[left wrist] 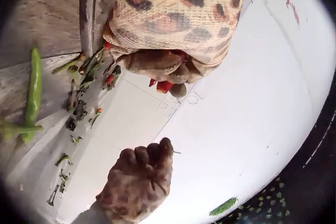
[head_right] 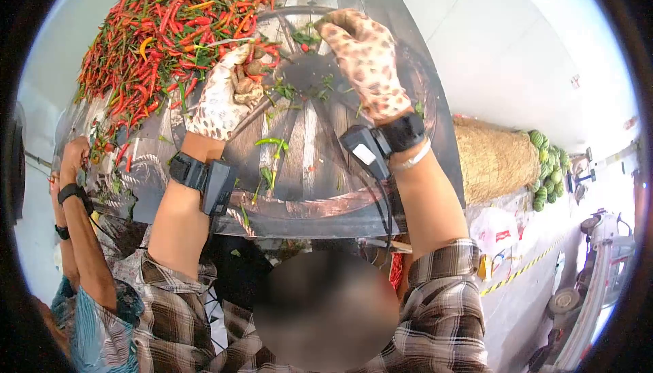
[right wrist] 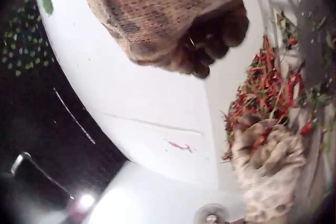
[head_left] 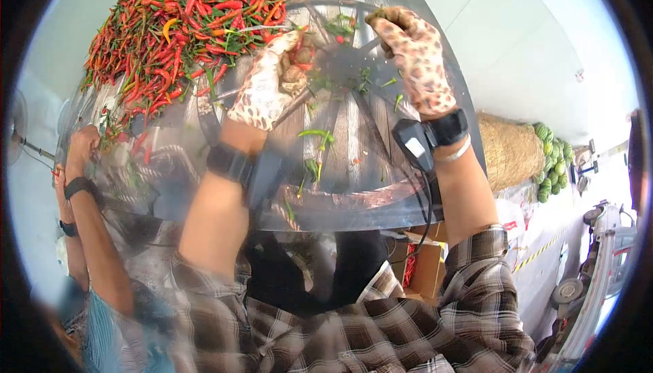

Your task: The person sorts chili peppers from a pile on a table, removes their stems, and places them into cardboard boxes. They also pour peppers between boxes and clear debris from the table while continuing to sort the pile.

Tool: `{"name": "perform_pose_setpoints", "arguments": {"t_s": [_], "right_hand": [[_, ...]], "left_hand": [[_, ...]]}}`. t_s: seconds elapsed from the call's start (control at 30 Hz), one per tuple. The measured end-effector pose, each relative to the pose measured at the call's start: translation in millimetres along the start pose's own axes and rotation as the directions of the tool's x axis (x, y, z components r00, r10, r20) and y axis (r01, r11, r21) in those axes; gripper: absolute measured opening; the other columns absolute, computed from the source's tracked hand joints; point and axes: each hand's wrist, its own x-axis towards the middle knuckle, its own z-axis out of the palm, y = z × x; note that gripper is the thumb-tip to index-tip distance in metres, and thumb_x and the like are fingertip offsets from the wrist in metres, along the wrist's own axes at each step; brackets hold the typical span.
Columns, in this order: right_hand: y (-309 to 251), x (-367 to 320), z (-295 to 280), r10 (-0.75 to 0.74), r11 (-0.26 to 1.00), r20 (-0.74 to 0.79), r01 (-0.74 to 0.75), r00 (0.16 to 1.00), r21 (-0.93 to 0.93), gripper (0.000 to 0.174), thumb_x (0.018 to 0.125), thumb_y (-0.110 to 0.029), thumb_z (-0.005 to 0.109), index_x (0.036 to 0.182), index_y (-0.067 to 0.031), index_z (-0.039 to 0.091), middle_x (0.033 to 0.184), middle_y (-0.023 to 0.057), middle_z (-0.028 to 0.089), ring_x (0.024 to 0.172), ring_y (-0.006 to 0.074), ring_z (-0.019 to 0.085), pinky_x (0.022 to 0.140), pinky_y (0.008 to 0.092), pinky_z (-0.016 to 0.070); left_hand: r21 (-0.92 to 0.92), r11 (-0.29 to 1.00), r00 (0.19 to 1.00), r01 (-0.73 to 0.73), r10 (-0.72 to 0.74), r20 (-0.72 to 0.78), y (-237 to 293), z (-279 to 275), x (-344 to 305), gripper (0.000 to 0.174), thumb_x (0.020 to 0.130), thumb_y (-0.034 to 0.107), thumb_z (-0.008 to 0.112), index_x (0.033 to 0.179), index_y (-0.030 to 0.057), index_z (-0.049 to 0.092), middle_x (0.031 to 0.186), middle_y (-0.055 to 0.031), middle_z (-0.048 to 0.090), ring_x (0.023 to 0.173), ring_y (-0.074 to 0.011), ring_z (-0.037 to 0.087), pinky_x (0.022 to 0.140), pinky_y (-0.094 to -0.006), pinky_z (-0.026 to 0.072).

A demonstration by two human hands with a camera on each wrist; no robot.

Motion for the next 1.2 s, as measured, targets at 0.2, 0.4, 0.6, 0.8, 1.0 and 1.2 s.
{"name": "perform_pose_setpoints", "arguments": {"t_s": [0.2,0.4,0.6,0.8,1.0,1.2], "right_hand": [[11,5,-17,-0.22,0.967,0.551,0.107,0.805,0.231,0.025,0.089,-0.025,0.059,0.089,-0.0012,0.067,0.077,0.0022,0.062,0.067,0.0079,0.052,0.06,0.0236,0.0426],[-12,14,11,-0.011,0.995,0.521,0.061,0.853,-0.079,0.023,0.085,-0.022,0.063,0.092,-0.0008,0.067,0.081,0.0011,0.063,0.075,0.0102,0.055,0.069,0.0254,0.0458],[22,38,47,-0.057,0.918,0.495,0.24,0.867,-0.315,0.029,0.084,-0.021,0.06,0.107,-0.0032,0.065,0.099,0.0165,0.065,0.093,0.0286,0.062,0.082,0.0352,0.0479],[40,59,87,-0.053,0.767,0.386,0.285,0.921,-0.575,0.041,0.081,-0.029,0.061,0.115,-0.0068,0.062,0.113,0.0202,0.058,0.107,0.0341,0.056,0.091,0.0394,0.0452],[27,63,97,0.016,0.721,0.485,0.326,0.874,-0.611,0.033,0.079,-0.031,0.061,0.093,-0.002,0.066,0.094,0.0209,0.064,0.09,0.0364,0.061,0.082,0.0426,0.0475],[21,55,75,0.189,0.759,0.49,0.19,0.851,-0.623,0.037,0.078,-0.034,0.062,0.094,-0.0002,0.066,0.091,0.0204,0.065,0.087,0.0339,0.062,0.078,0.0407,0.048]], "left_hand": [[-0.324,0.94,0.982,-0.108,0.05,-0.181,4,-19,16,0.017,0.089,0.025,0.054,0.095,0.0091,0.059,0.071,-0.0043,0.06,0.042,-0.0109,0.043,0.037,-0.0225,0.0326],[-0.381,0.919,0.989,-0.1,0.051,-0.136,3,-35,17,0.019,0.086,0.025,0.053,0.089,0.0075,0.059,0.07,-0.0056,0.06,0.051,-0.0182,0.052,0.044,-0.0299,0.0416],[-0.498,0.856,0.974,-0.142,0.033,-0.222,0,-30,21,0.023,0.085,0.028,0.052,0.088,0.0063,0.059,0.069,-0.0071,0.06,0.054,-0.0168,0.054,0.043,-0.0262,0.0408],[-0.412,0.902,0.985,-0.129,0.067,-0.161,-3,-33,19,0.024,0.086,0.027,0.05,0.092,0.0045,0.056,0.077,-0.01,0.06,0.054,-0.0179,0.051,0.048,-0.0297,0.0433],[-0.434,0.891,0.988,-0.134,0.085,-0.132,-4,-34,20,0.015,0.082,0.02,0.055,0.09,0.0075,0.059,0.08,-0.0051,0.063,0.065,-0.0155,0.06,0.053,-0.0242,0.0493],[-0.352,0.922,0.974,-0.161,0.091,-0.207,6,-16,10,0.021,0.086,0.028,0.051,0.091,0.0079,0.056,0.076,-0.0068,0.062,0.053,-0.0167,0.054,0.044,-0.0289,0.045]]}}
